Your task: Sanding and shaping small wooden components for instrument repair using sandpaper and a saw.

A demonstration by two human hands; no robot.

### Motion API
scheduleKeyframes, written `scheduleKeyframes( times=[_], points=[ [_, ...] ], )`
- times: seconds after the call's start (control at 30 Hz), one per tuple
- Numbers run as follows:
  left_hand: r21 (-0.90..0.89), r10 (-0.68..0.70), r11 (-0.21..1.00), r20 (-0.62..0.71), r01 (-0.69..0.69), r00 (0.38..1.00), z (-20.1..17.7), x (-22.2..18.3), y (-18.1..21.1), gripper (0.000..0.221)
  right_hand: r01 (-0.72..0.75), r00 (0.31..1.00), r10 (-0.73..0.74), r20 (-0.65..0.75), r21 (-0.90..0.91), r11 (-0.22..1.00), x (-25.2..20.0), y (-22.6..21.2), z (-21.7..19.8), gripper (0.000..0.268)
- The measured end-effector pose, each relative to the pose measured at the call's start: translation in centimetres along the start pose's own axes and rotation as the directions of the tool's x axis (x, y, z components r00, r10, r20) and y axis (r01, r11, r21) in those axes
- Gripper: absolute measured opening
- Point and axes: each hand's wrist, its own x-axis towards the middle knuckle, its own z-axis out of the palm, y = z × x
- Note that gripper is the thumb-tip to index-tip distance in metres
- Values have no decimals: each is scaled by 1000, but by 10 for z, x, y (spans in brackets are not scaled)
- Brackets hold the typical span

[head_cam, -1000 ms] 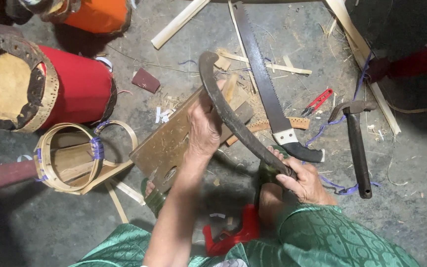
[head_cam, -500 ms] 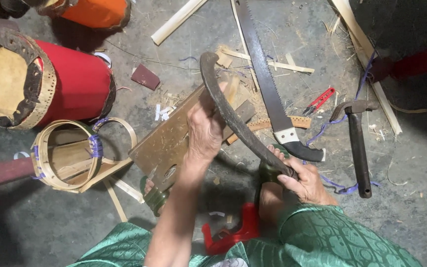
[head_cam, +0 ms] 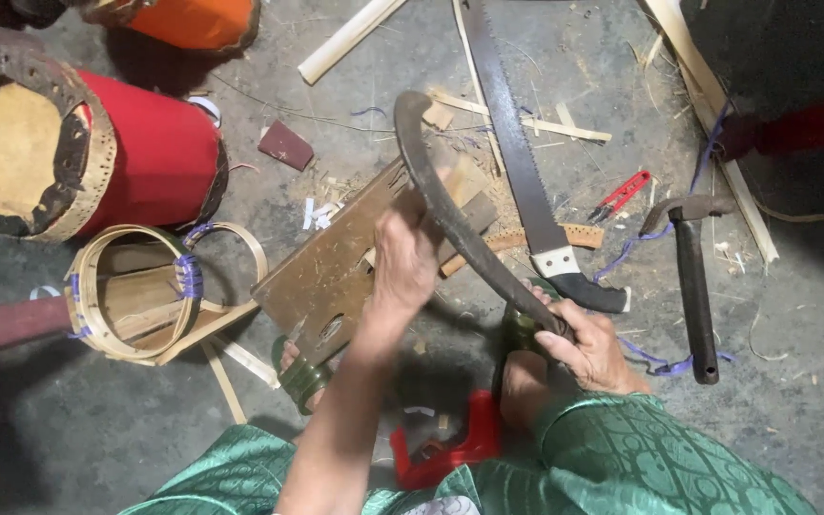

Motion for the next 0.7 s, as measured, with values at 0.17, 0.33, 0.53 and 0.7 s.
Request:
scheduleKeyframes(
  times=[0.17,0.33,0.53,0.7],
  points=[
    [-27,34,999,-21,-35,999,0,21,4,89,21,1000,-21,3,23,1000,8,-21,-2,21],
    [-27,20,999,-19,-21,1000,-2,16,17,89,23,1000,-23,-5,3,1000,-1,-5,-6,23],
    [-29,56,998,-1,-56,998,2,-23,-5,75,10,1000,-10,11,-6,1000,-2,-10,-5,23],
    [-137,-162,974,121,178,979,3,-51,16,55,-161,982,147,-119,-122,979,-13,1,-6,25]
  ],
)
